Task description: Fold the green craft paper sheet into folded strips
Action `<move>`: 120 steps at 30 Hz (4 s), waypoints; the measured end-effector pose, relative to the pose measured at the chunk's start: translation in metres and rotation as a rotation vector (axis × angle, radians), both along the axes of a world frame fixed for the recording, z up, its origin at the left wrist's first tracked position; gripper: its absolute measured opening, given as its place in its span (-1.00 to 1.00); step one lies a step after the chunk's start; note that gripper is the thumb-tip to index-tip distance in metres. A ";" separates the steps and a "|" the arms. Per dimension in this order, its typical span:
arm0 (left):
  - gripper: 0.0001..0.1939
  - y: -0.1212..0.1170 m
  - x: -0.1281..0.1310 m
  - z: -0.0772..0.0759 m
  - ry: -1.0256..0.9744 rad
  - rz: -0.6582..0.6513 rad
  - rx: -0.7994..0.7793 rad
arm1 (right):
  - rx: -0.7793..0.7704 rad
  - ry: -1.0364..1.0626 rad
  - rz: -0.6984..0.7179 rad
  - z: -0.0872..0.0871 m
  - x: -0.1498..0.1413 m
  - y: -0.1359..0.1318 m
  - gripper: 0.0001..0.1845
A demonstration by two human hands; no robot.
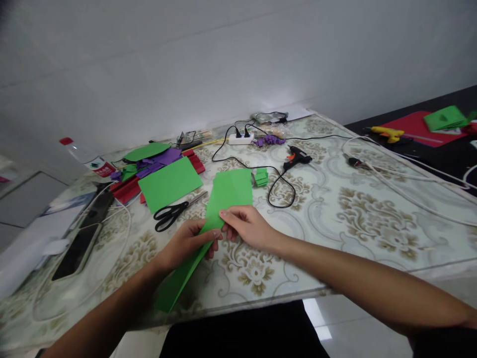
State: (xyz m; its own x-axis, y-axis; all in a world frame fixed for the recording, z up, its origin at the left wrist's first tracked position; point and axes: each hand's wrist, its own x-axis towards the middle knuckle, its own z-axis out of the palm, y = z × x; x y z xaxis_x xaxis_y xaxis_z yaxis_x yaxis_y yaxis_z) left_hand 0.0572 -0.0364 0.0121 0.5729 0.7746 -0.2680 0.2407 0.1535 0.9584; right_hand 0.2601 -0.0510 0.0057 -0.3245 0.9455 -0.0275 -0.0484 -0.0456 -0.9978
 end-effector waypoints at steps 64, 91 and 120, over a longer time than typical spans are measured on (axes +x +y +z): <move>-0.73 0.003 -0.007 0.000 -0.161 0.035 0.067 | 0.138 0.006 -0.079 -0.007 0.001 0.000 -0.64; -0.66 0.001 -0.001 0.003 -0.049 0.083 0.222 | -0.002 0.031 0.046 0.000 0.000 -0.002 -0.58; -0.62 0.002 0.000 0.005 0.037 0.042 0.278 | 0.017 0.040 -0.089 0.000 0.002 0.003 -0.58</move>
